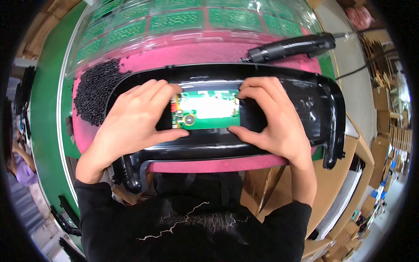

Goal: Assembling electronic control panels by installing circuit boards into plastic housings and securing them with screws.

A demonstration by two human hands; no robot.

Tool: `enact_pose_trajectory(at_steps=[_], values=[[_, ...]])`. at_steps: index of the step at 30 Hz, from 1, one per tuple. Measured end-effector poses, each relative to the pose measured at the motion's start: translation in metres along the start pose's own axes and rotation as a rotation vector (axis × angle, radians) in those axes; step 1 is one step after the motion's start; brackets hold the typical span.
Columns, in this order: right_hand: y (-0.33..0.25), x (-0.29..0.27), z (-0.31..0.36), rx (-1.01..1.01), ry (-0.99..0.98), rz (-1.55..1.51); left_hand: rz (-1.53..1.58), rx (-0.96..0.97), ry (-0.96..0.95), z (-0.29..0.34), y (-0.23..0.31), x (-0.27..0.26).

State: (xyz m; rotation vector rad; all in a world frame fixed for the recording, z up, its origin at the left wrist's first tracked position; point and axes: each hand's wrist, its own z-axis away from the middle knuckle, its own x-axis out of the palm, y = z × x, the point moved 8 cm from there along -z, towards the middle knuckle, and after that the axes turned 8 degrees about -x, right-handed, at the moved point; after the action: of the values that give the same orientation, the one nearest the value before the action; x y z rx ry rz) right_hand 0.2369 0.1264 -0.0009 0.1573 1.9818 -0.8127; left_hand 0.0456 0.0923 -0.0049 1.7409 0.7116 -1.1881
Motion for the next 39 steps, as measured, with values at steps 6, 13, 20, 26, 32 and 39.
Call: enact_pose_trajectory(at_steps=[6,13,20,26,32,39], values=[[-0.006,-0.002,0.006,0.05,-0.026,-0.004,-0.013,0.089,0.043,0.009,0.008,-0.002],[0.03,-0.082,0.038,0.388,0.348,0.057,0.212,-0.032,0.328,0.008,-0.027,-0.044],[0.139,-0.143,0.035,0.74,0.216,-0.116,0.106,-0.042,0.255,0.008,-0.084,-0.049],[0.107,-0.116,-0.015,0.302,1.016,-0.469,0.033,-0.159,0.142,-0.006,-0.092,-0.033],[0.087,-0.051,-0.086,0.343,0.625,-1.106,0.157,-0.184,0.079,-0.012,-0.099,-0.031],[0.014,-0.056,-0.078,-0.053,0.826,-1.502,0.298,-0.24,0.268,-0.003,-0.08,-0.065]])
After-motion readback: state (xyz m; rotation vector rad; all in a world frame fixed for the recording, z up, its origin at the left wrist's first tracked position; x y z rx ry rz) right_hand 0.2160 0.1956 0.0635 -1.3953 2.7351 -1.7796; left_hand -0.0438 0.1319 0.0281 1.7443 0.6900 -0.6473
